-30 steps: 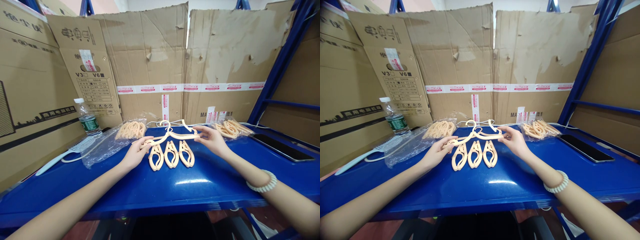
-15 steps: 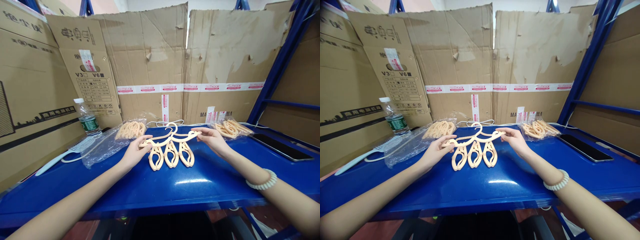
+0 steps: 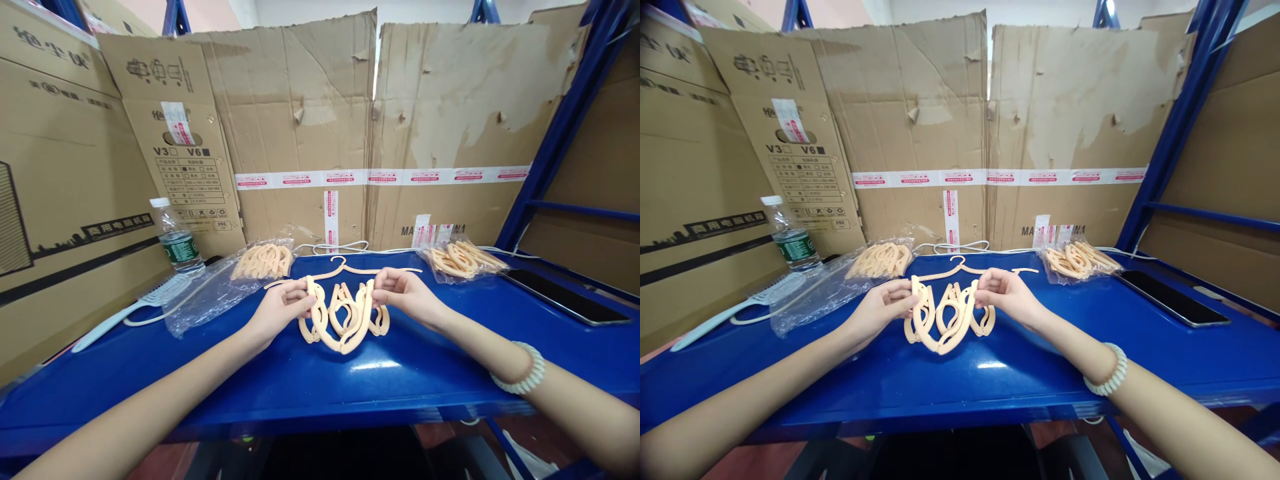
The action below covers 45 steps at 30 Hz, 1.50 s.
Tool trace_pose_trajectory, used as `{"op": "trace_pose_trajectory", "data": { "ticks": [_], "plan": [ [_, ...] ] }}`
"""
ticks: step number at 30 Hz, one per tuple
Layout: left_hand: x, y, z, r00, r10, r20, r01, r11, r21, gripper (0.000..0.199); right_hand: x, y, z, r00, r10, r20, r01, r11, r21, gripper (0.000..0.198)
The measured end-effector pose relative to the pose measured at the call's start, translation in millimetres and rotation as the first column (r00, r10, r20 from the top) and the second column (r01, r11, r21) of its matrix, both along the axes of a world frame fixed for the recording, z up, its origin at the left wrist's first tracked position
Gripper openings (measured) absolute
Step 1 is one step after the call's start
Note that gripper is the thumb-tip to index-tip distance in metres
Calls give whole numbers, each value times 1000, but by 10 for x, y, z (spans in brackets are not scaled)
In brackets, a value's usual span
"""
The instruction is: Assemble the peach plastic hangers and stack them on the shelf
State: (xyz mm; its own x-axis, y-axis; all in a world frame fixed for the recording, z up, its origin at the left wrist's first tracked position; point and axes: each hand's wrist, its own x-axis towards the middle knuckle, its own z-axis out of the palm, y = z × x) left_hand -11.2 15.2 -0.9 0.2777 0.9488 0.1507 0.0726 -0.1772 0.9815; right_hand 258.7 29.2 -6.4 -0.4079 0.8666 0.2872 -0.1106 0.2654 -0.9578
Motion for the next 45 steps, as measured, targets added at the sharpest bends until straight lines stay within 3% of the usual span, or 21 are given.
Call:
{"op": "trace_pose_trajectory", "data": {
  "ticks": [7,14,22,27,33,41,45],
  "plan": [
    [50,-40,-21,1000,7,4,-7,1000,-16,36,-36,-92,42,965,212,156,-220,975,37,24],
    [84,-64,-21,1000,-27,7,27,999,22,34,-8,-161,98,879,377,293,-405,913,42,39],
    [81,-86,5,994,-68,82,63,996,62,38,-29,-190,106,892,373,255,-389,921,10,49],
    [68,-87,-8,992,-125,-35,129,978,165,25,-42,-190,108,912,342,226,-359,932,38,50],
    [61,-126,-4,962,-265,-56,271,950,156,32,-53,-201,121,924,328,198,-341,939,38,51],
    [38,-170,38,935,-351,-50,354,914,200,36,-23,-202,122,929,319,190,-331,943,33,51],
    [38,-190,63,918,-386,-96,394,913,103,40,-34,-206,100,911,365,193,-381,923,55,55]
  ]
}}
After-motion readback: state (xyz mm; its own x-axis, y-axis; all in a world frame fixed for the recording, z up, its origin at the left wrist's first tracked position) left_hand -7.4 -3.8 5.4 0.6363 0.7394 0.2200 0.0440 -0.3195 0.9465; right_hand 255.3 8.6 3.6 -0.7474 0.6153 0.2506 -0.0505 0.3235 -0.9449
